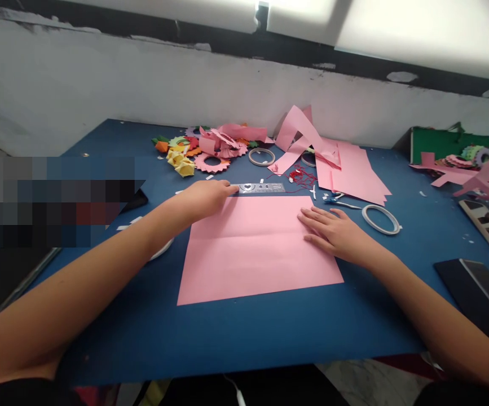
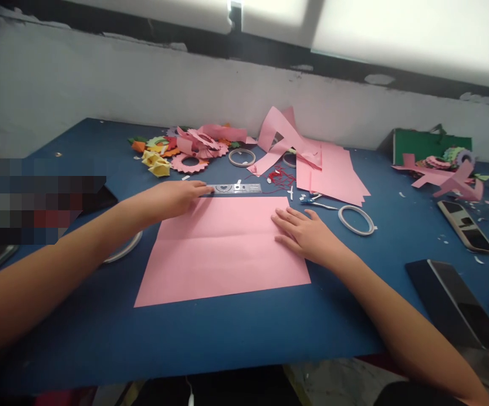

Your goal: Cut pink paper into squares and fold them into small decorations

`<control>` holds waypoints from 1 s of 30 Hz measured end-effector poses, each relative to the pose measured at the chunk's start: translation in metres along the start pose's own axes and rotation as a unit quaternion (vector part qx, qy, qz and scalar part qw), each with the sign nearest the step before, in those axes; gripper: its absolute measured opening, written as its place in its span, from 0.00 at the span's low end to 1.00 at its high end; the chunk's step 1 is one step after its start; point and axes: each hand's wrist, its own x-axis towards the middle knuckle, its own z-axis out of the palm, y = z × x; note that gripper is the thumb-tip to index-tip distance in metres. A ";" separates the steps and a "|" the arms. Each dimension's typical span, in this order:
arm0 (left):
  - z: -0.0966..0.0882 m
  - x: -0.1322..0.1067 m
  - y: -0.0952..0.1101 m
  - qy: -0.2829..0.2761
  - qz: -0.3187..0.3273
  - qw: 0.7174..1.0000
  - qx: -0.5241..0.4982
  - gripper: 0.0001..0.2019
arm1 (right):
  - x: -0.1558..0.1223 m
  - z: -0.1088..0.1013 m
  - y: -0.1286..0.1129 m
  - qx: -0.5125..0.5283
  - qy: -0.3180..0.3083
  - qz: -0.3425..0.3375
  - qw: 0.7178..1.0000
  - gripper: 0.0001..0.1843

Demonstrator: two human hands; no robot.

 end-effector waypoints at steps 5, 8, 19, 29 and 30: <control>0.005 0.007 -0.006 0.026 -0.014 0.999 0.019 0.22 | -0.001 -0.004 0.002 -0.022 -0.004 -0.011 1.000 0.29; 0.003 0.007 -0.006 0.048 -0.050 0.998 0.008 0.20 | -0.002 -0.003 0.001 -0.031 0.003 -0.013 0.999 0.28; -0.042 -0.071 0.029 0.163 -0.148 0.947 -0.235 0.14 | 0.000 -0.007 -0.011 -0.044 0.094 0.008 0.995 0.27; 0.018 -0.054 0.107 0.219 0.114 0.915 -0.319 0.13 | 0.003 -0.016 -0.099 0.508 0.204 0.029 0.836 0.29; 0.022 -0.055 0.108 0.213 0.145 0.921 -0.291 0.11 | 0.006 -0.016 -0.105 0.506 0.231 0.032 0.830 0.25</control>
